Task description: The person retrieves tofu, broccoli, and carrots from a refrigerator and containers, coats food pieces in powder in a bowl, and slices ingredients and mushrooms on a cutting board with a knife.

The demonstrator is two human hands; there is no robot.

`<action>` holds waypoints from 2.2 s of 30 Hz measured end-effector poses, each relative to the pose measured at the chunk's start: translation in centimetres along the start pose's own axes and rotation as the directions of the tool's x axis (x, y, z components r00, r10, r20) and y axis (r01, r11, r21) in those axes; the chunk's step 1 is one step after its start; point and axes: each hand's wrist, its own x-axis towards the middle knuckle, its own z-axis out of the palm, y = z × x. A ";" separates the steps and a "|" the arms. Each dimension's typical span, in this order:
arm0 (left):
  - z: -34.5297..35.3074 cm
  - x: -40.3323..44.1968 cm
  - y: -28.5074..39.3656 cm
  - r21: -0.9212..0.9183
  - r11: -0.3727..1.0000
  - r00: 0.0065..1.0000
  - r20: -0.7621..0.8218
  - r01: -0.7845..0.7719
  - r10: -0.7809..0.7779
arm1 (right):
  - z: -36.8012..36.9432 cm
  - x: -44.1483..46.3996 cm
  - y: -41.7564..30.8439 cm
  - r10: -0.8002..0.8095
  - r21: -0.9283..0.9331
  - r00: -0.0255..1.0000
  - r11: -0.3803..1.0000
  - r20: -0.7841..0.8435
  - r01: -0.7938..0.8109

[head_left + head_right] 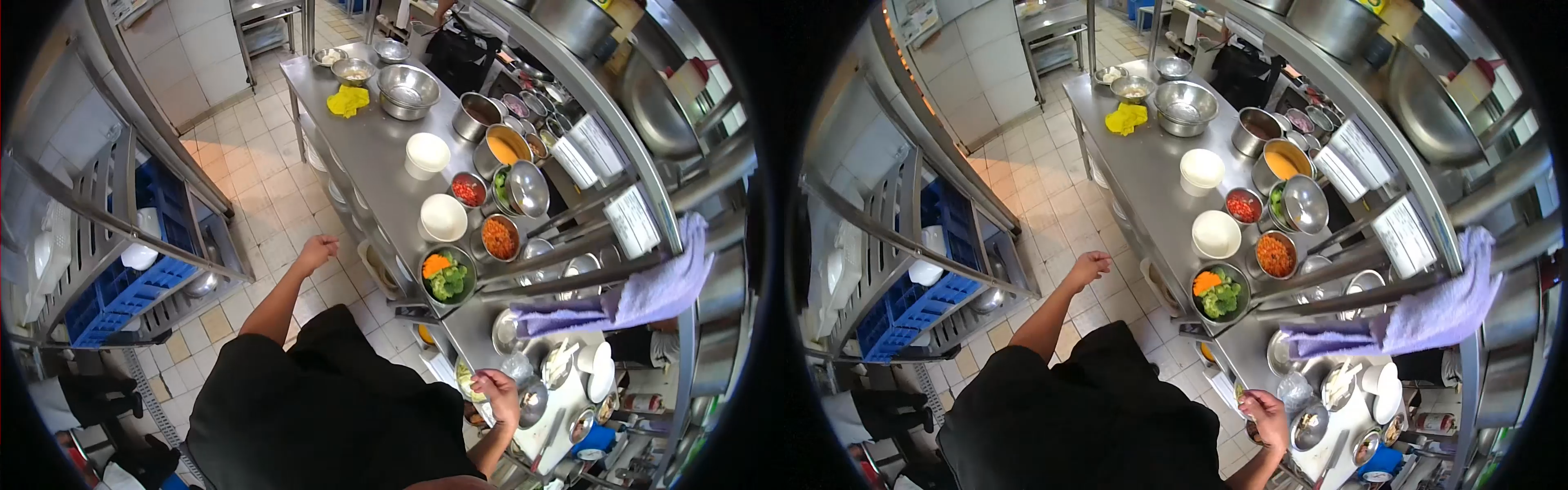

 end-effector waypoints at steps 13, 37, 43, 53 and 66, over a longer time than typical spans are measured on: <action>-24.2 40.2 24.4 -0.319 0.940 0.958 -0.286 -0.123 0.029 | 25.7 27.4 -18.3 -0.173 0.137 0.982 0.974 -0.072 0.182; -31.1 64.6 28.4 -0.087 0.918 0.922 -0.027 -0.387 0.386 | 42.4 96.1 -39.3 -0.712 -0.901 0.675 0.401 -0.193 0.165; -27.8 49.3 28.2 -0.159 0.831 0.785 -0.459 -0.533 0.416 | 40.4 81.4 -42.4 -0.168 0.631 0.937 0.701 -0.307 0.332; -5.2 17.2 26.6 -0.351 0.768 0.720 0.285 -0.536 0.633 | 29.2 33.6 -21.5 -0.021 0.688 0.897 0.634 -0.442 0.354; 21.7 -1.1 39.3 -0.619 0.687 0.414 0.551 -0.380 0.725 | 29.0 -9.3 13.0 0.553 0.599 0.347 0.377 -0.757 0.706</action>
